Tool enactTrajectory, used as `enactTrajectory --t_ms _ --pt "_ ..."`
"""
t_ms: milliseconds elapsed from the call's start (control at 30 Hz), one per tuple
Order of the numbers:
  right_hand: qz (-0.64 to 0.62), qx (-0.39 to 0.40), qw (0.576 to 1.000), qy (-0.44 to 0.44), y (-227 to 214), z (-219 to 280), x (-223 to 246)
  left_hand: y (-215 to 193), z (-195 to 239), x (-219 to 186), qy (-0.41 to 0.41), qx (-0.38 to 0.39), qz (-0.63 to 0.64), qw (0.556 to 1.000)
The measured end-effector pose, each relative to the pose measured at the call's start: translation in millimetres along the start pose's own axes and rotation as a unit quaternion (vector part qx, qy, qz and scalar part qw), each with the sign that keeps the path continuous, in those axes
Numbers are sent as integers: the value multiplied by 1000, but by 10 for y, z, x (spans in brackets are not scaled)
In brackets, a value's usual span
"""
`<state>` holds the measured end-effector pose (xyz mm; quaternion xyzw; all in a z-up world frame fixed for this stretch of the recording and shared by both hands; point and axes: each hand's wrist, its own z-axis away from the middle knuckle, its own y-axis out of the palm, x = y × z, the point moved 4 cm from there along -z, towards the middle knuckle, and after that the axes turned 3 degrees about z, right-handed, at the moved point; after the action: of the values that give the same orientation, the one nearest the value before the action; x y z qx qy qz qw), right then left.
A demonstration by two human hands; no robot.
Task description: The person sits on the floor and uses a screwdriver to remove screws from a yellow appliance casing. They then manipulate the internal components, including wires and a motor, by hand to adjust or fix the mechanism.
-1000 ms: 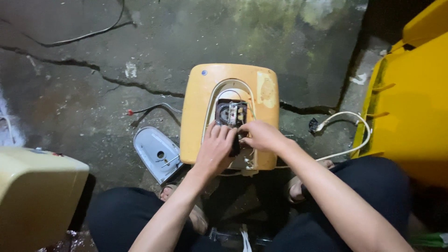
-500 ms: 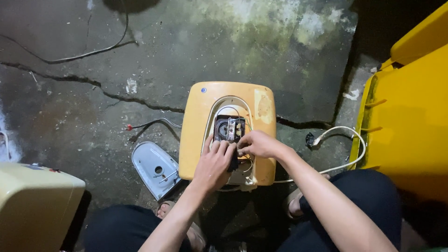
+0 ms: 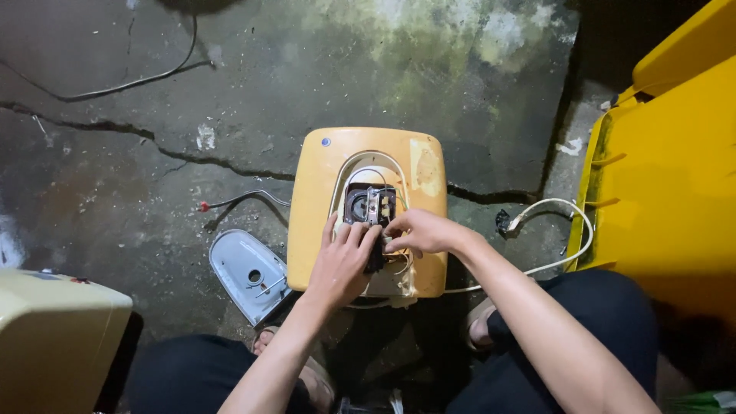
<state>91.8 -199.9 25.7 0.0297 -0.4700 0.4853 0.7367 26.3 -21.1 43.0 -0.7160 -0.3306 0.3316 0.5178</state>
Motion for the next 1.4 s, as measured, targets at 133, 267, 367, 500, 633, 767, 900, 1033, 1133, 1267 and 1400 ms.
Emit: enactTrajectory --t_ms 133,267,367,500,633,767,900,1033,1133,1267,1400 --pt "-11 15 1000 -10 -4 20 -11 82 13 19 1 10 -6 1000" --pt "-20 15 1000 -19 -68 -88 -73 108 -18 36 2 3 -6 1000" --pt "-13 11 999 -29 -94 -200 -238 60 -40 -15 7 1 -5 1000" --pt "-68 23 997 -30 -50 -160 -200 69 -39 22 5 16 -14 1000" --pt "-126 27 991 -19 -28 -152 -148 55 2 94 -19 37 -12 999" --pt "-92 6 996 -6 23 -161 -126 61 22 138 -28 63 7 998" --pt "-41 -44 998 13 75 -215 -108 170 70 214 -67 95 46 992" --pt "-20 -44 999 19 67 -202 -54 149 67 218 -73 111 76 988" --pt "10 -48 999 17 23 -120 109 118 62 206 -40 116 58 991" --pt "64 -58 996 27 75 -39 163 127 93 230 -57 106 108 987" --pt "86 -67 993 42 63 -9 177 129 90 242 -63 88 134 985"
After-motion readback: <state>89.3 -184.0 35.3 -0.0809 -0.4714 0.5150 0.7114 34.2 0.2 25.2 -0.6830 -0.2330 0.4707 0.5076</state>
